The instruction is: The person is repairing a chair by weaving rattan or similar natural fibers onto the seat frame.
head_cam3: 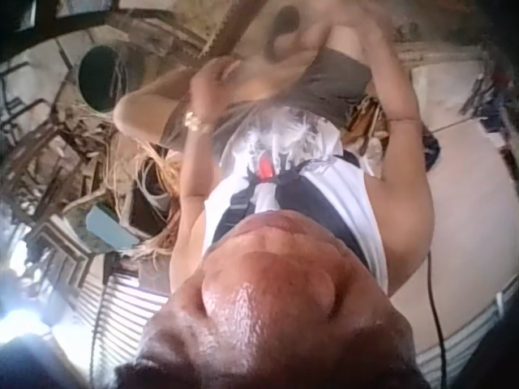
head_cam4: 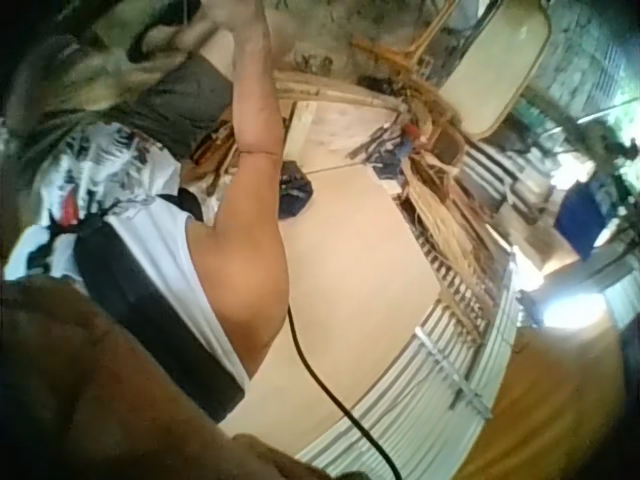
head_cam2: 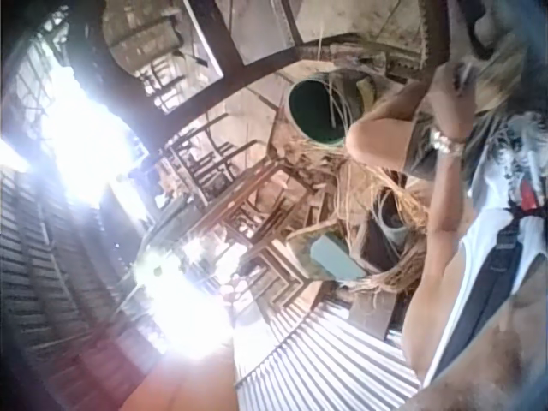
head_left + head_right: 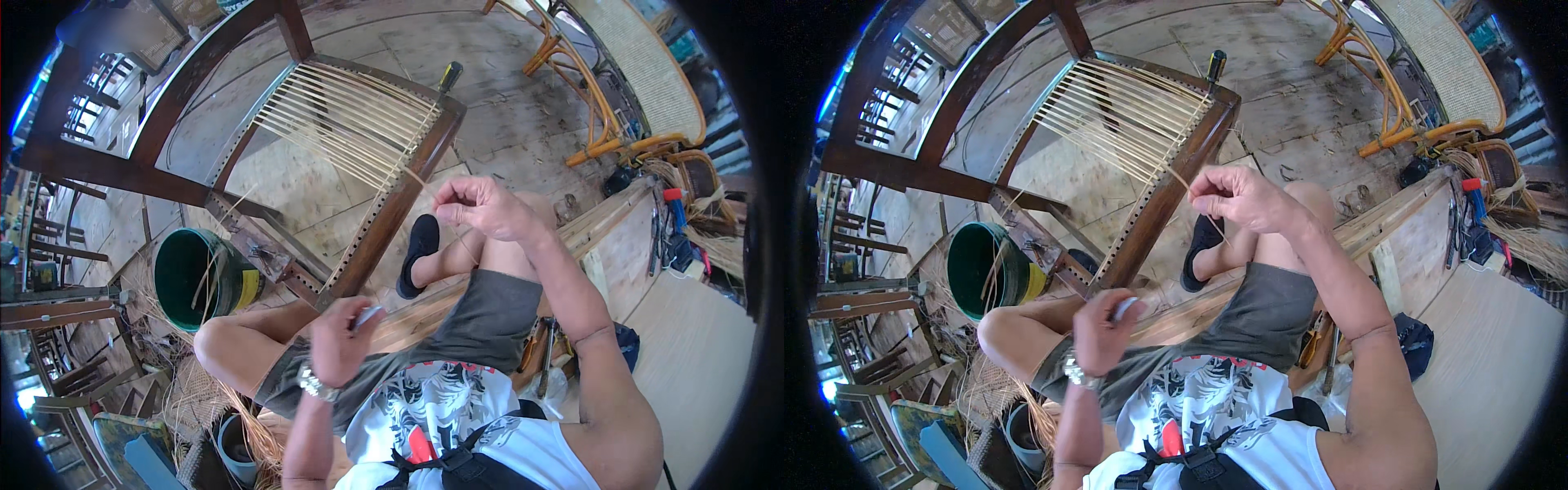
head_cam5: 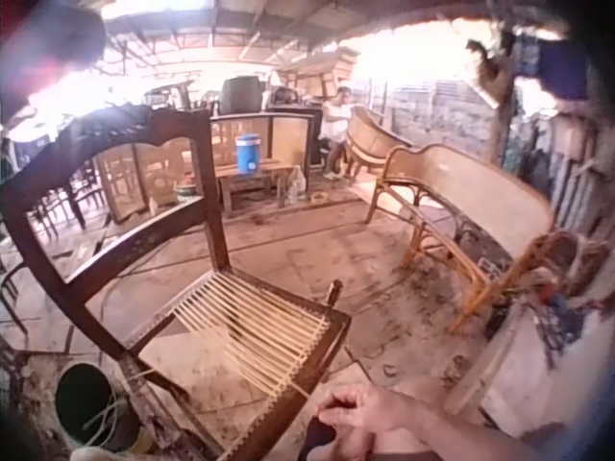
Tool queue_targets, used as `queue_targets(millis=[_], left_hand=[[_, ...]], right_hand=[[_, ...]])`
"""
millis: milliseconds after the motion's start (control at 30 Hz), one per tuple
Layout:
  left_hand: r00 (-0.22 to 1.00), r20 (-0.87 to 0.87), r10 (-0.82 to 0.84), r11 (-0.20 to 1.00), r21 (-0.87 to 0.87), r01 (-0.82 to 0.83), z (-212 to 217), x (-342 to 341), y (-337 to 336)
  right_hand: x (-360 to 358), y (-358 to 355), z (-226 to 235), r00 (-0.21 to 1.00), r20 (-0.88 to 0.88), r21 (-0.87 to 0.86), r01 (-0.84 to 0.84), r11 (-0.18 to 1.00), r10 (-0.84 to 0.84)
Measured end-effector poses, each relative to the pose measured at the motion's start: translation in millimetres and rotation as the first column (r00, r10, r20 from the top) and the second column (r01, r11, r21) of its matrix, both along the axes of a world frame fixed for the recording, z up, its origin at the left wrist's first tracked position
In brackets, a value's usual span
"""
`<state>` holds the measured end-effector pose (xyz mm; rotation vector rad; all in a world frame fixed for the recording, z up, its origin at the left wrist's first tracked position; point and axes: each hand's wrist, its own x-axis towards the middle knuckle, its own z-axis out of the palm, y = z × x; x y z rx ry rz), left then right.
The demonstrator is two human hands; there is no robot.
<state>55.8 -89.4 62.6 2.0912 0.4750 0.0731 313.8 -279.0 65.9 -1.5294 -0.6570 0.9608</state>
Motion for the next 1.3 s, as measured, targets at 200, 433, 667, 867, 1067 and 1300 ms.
queue_targets(millis=[200,433,667,867,1067,1300], left_hand=[[0.994,-0.015,0.105,0.971,-0.216,-0.106,-17.3,9.0,-35.2],[0.887,0.085,0.454,0.825,-0.415,-0.383,-38.4,-32.2,-12.6],[0.549,-0.241,0.8,0.241,-0.709,-0.662,-87.7,-68.3,13.2],[0.562,-0.398,0.725,0.227,-0.633,-0.74,-122.5,-25.0,57.1],[0.544,-0.31,0.78,0.001,-0.869,-0.496,-135.8,12.3,104.2],[0.609,-0.077,0.789,0.152,-0.937,-0.315,-154.6,9.6,119.7]], right_hand=[[-22.1,11.2,13.3,0.999,-0.036,-0.002,0.027,1.0,-0.027],[30.9,-23.2,15.4,0.97,0.244,-0.009,0.012,1.0,-0.01],[162.5,-53.7,-34.6,0.893,0.45,-0.259,0.117,0.959,0.013],[196.0,-31.8,-45.1,0.917,0.361,-0.259,-0.077,0.963,0.17],[206.3,-5.4,-65.1,0.957,0.239,-0.148,-0.132,0.98,0.165],[182.9,-10.9,-63.2,0.873,0.483,-0.165,0.021,0.986,0.063]])
